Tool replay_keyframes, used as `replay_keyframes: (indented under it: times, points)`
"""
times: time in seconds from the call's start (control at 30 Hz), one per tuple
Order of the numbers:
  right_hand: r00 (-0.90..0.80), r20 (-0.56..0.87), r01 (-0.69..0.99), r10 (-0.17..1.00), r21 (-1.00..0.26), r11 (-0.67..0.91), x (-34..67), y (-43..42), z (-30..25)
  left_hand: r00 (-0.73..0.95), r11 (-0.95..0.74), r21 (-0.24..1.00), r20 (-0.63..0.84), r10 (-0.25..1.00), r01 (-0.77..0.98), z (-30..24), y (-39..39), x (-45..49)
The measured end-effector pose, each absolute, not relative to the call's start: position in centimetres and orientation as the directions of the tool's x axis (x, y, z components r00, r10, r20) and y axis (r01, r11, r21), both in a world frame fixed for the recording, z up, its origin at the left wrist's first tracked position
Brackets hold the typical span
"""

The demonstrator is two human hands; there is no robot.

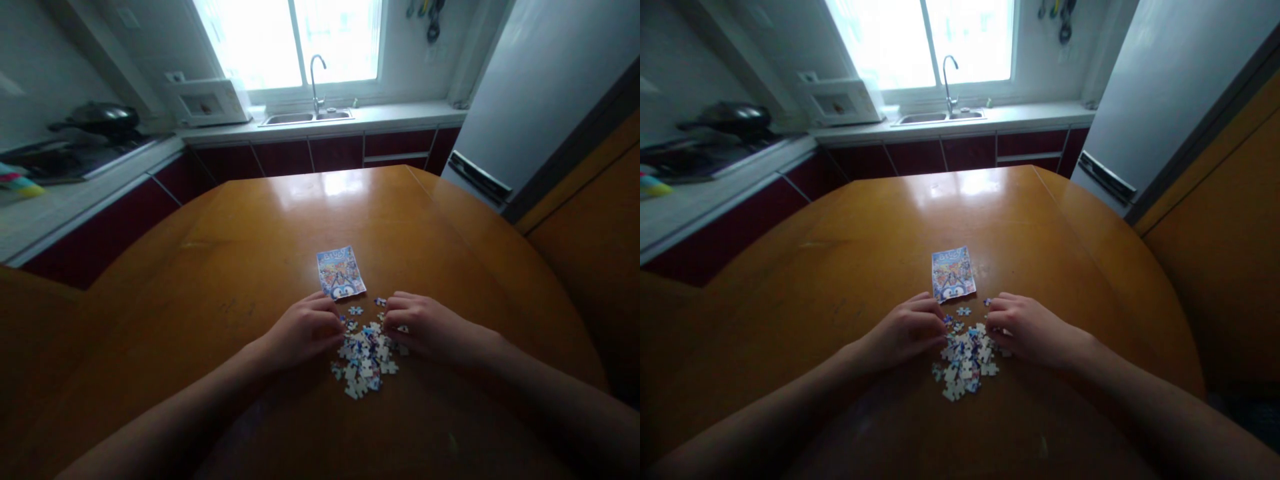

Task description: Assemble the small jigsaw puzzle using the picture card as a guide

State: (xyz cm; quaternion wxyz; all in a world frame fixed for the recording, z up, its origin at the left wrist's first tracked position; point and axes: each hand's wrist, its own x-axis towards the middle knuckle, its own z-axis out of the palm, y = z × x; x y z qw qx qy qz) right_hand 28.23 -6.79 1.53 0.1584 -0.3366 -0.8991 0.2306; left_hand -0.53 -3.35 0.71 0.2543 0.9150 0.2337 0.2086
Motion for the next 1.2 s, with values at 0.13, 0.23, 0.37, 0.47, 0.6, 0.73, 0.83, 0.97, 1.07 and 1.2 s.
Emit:
replay_keyframes:
  times: [0.13,0.23,0.37,0.47,0.6,0.73,0.83,0.97,1.07,1.2]
  points:
    - [-0.689,0.151,0.559,0.709,-0.513,0.652,27.9,-7.0,1.4,0.763,-0.869,0.331,0.426,0.486,0.369,0.4,-3.2,-1.2]
    - [-0.681,0.175,0.547,0.711,-0.524,0.653,27.6,-7.2,1.2,0.796,-0.917,0.117,0.463,0.390,0.381,0.2,-3.3,-2.1]
    - [-0.666,0.188,0.544,0.721,-0.539,0.643,27.6,-7.2,1.1,0.866,-0.946,0.026,0.394,0.308,0.324,0.3,-3.6,-3.7]
    - [-0.662,0.180,0.549,0.727,-0.545,0.634,27.6,-7.1,1.2,0.870,-0.945,0.085,0.370,0.325,0.317,0.2,-3.8,-4.4]
    - [-0.663,0.189,0.546,0.725,-0.540,0.640,27.6,-7.1,1.2,0.780,-0.855,0.363,0.378,0.499,0.372,0.0,-3.8,-4.3]
    - [-0.658,0.192,0.548,0.728,-0.542,0.637,27.6,-7.0,0.9,0.688,-0.686,0.543,0.249,0.682,0.484,-0.1,-3.7,-4.0]
    - [-0.656,0.192,0.548,0.730,-0.543,0.636,27.7,-7.0,0.8,0.661,-0.663,0.540,0.238,0.711,0.518,-0.3,-3.7,-3.9]
    - [-0.641,0.193,0.553,0.743,-0.556,0.621,27.8,-6.9,1.0,0.595,-0.665,0.496,0.319,0.737,0.558,-0.4,-3.8,-3.8]
    - [-0.635,0.193,0.555,0.748,-0.560,0.615,28.0,-6.9,1.1,0.610,-0.710,0.499,0.381,0.695,0.497,-0.3,-4.0,-3.6]
    - [-0.638,0.199,0.550,0.744,-0.559,0.621,27.7,-7.2,1.0,0.708,-0.795,0.485,0.411,0.574,0.364,-0.2,-4.5,-3.5]
